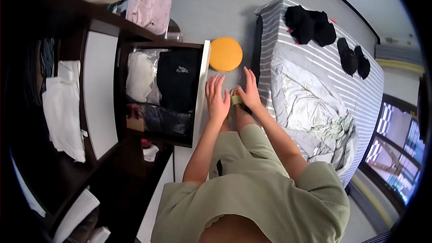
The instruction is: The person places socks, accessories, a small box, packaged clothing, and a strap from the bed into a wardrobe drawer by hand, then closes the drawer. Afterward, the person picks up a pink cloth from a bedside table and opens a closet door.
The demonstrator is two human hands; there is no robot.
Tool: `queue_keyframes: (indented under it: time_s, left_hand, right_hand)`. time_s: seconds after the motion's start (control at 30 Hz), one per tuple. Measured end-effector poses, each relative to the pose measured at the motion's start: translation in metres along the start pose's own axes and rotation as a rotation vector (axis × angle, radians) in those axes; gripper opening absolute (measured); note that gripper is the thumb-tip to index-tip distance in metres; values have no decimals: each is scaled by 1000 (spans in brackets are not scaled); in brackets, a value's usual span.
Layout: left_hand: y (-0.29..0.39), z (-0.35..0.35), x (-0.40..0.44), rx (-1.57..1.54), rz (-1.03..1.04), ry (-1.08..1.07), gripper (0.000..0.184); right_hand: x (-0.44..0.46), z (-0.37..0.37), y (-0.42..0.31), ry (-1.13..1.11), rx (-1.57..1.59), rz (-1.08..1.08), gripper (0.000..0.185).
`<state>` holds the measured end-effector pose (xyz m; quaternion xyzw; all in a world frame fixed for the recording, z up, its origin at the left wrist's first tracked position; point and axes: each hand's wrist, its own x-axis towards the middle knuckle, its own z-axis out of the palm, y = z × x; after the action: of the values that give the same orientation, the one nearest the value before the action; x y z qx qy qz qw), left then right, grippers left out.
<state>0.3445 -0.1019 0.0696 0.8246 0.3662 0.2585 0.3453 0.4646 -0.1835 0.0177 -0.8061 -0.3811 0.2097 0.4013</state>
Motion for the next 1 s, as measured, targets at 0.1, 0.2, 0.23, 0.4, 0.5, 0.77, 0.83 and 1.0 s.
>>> queue_keyframes:
  time_s: [0.1,0.2,0.23,0.4,0.5,0.77,0.83,1.0]
  left_hand:
    - [5,7,3,-20,34,-67,45]
    - [9,18,5,-39,54,-131,45]
    - [11,23,8,-37,67,-155,45]
    - [17,52,22,-57,121,-241,45]
    - [24,74,38,-49,129,-273,45]
    - [39,164,85,-100,131,-448,43]
    - [45,191,96,-115,130,-501,41]
    - [56,262,125,-150,85,-637,37]
  right_hand:
    - [-9,-4,5,64,25,67,71]
    - [-18,-7,16,125,52,122,71]
    - [-18,-10,20,143,63,139,71]
    - [-16,-27,45,199,80,221,72]
    - [-4,-42,62,208,92,264,71]
    - [45,-83,138,293,189,344,60]
    - [58,-89,168,298,147,335,58]
    - [97,-110,233,342,145,353,52]
